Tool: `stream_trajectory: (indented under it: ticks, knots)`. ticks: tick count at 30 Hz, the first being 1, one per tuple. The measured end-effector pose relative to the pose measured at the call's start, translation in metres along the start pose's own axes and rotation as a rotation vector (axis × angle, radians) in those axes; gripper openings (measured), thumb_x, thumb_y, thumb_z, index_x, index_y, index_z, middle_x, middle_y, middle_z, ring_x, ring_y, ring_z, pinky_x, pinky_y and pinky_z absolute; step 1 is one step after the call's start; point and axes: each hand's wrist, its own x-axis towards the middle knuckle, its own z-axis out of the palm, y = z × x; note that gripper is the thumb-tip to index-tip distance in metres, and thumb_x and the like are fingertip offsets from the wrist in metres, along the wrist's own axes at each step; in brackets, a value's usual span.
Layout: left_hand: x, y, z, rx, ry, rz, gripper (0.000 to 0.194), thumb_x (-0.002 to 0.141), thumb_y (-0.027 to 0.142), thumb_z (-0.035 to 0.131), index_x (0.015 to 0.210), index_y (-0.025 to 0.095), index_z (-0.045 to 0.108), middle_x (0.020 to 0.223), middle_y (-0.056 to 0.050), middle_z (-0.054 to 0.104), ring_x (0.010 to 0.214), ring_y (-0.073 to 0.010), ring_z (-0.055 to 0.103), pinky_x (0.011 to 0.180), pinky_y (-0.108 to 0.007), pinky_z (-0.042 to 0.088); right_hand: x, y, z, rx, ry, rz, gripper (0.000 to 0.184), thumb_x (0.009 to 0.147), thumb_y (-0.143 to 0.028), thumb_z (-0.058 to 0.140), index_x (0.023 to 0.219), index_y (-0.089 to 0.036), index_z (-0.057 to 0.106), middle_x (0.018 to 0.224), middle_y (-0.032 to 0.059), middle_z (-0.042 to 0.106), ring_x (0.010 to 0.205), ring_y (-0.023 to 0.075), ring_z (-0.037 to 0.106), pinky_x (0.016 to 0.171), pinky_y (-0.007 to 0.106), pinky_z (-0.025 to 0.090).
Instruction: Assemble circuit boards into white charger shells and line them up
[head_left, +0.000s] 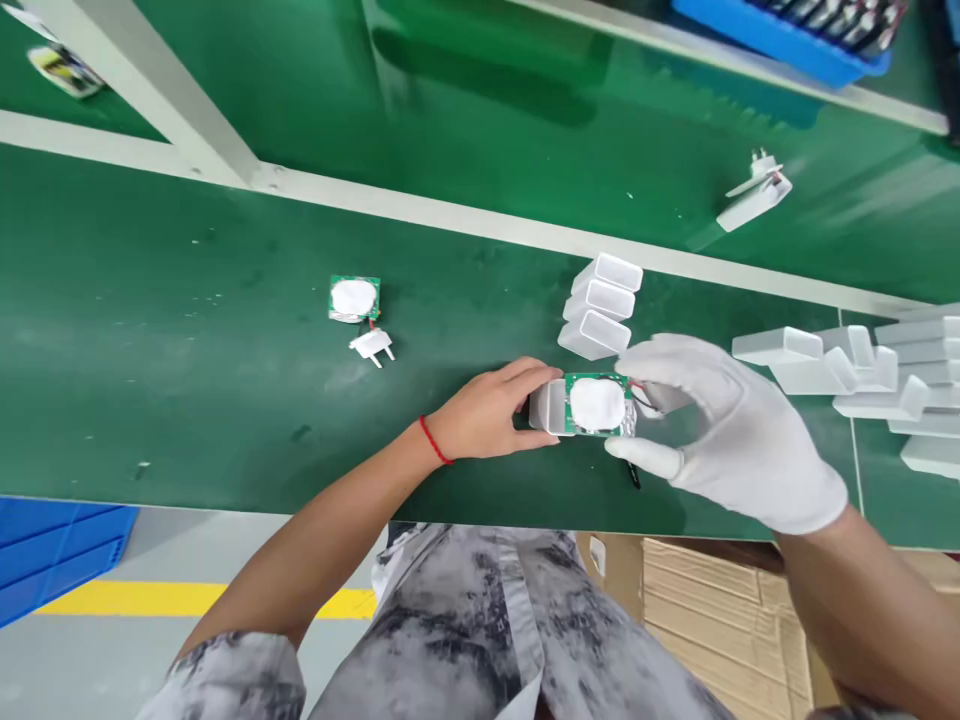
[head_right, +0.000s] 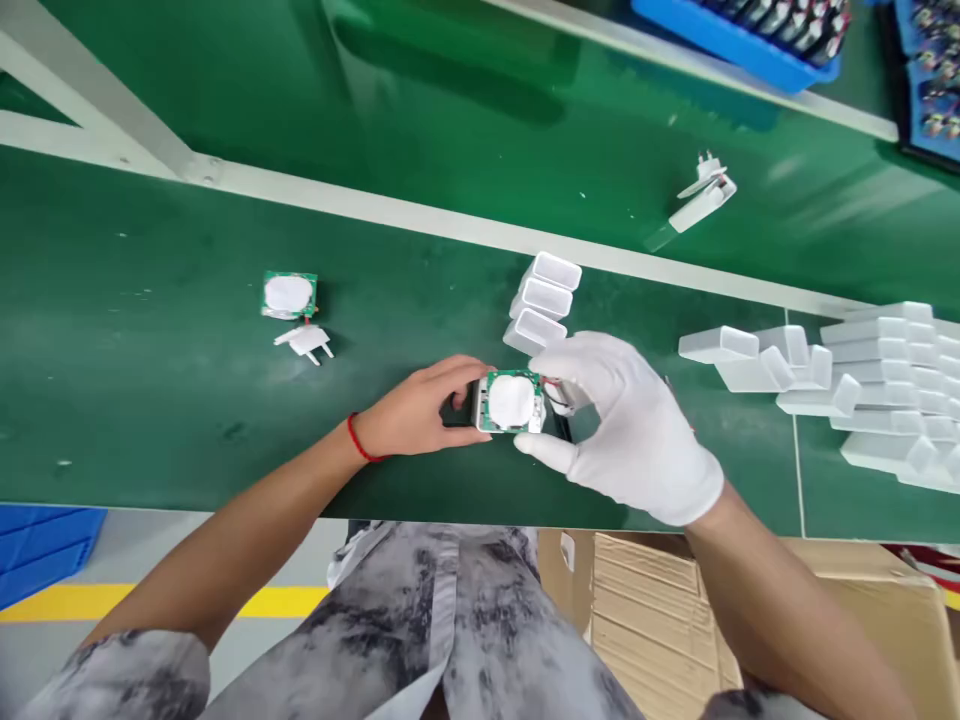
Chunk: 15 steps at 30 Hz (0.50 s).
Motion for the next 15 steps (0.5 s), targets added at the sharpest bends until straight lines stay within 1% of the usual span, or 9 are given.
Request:
stream_trajectory:
  ticks: [3,4,5,7,9,11,13,15]
  knots:
    - [-0.003,-0.006,0.006,-0.027,0.091,0.06,0.055,0.082,0.028,0.075,0.13,0.013,0.053,0.124,-0.01,0.06,0.073,-0.0101,0.056,0.073,-0.024,0.053,0.002,0.007,0.007,0.399,-0.05,0.429,0.044,0.068,-0.055,0.081,0.098,-0.024,0.073,0.099,0.0062,0.074,0.087,0.0264,0.069,0.083,0.044,0.055]
    - [-0.004,-0.008,0.007,-0.039,0.108,0.064,0.054,0.082,0.027,0.074,0.129,0.014,0.053,0.124,-0.01,0.06,0.073,-0.0095,0.055,0.072,-0.024,0.053,0.003,0.01,0.008,0.516,-0.058,0.522,0.047,0.067,-0.061,0.079,0.096,-0.024,0.074,0.096,0.0063,0.075,0.086,0.0268,0.069,0.082,0.044,0.055]
    - [-0.005,-0.009,0.007,-0.051,0.118,0.061,0.053,0.082,0.027,0.073,0.129,0.015,0.053,0.124,-0.009,0.06,0.072,-0.0089,0.055,0.072,-0.023,0.053,0.005,0.013,0.009,0.606,-0.069,0.576,0.05,0.066,-0.065,0.078,0.093,-0.023,0.075,0.093,0.0066,0.075,0.087,0.0279,0.069,0.083,0.045,0.055]
    - [-0.005,-0.01,0.007,-0.073,0.129,0.043,0.053,0.082,0.025,0.073,0.13,0.016,0.052,0.125,-0.009,0.059,0.073,-0.0085,0.055,0.072,-0.023,0.052,0.008,0.018,0.009,0.712,-0.095,0.614,0.052,0.065,-0.07,0.077,0.087,-0.023,0.076,0.089,0.007,0.075,0.087,0.0295,0.069,0.083,0.046,0.055]
    - [-0.005,-0.01,0.005,-0.091,0.138,0.006,0.057,0.08,0.024,0.074,0.131,0.015,0.05,0.123,-0.009,0.06,0.075,-0.0091,0.055,0.071,-0.023,0.052,0.009,0.019,0.009,0.751,-0.102,0.614,0.05,0.065,-0.069,0.078,0.086,-0.024,0.077,0.089,0.0064,0.076,0.089,0.0295,0.07,0.085,0.046,0.055]
    - [-0.004,-0.01,0.004,-0.11,0.13,-0.038,0.057,0.079,0.024,0.075,0.129,0.016,0.05,0.122,-0.009,0.06,0.075,-0.0093,0.055,0.07,-0.023,0.052,0.008,0.018,0.008,0.735,-0.061,0.595,0.046,0.064,-0.062,0.083,0.09,-0.026,0.077,0.095,0.0043,0.077,0.094,0.0282,0.071,0.091,0.045,0.055]
    - [-0.003,-0.01,0.003,-0.128,0.11,-0.063,0.053,0.078,0.026,0.076,0.124,0.016,0.052,0.122,-0.008,0.06,0.075,-0.0091,0.054,0.069,-0.023,0.052,0.008,0.016,0.008,0.705,-0.024,0.584,0.044,0.063,-0.055,0.087,0.096,-0.028,0.077,0.102,0.0024,0.077,0.099,0.0264,0.071,0.097,0.044,0.053]
    - [-0.002,-0.011,0.003,-0.139,0.098,-0.067,0.05,0.077,0.027,0.077,0.121,0.017,0.054,0.122,-0.008,0.059,0.074,-0.0087,0.053,0.068,-0.023,0.051,0.009,0.016,0.01,0.725,-0.003,0.616,0.04,0.064,-0.055,0.086,0.092,-0.027,0.078,0.1,0.0021,0.078,0.096,0.0251,0.072,0.099,0.044,0.053]
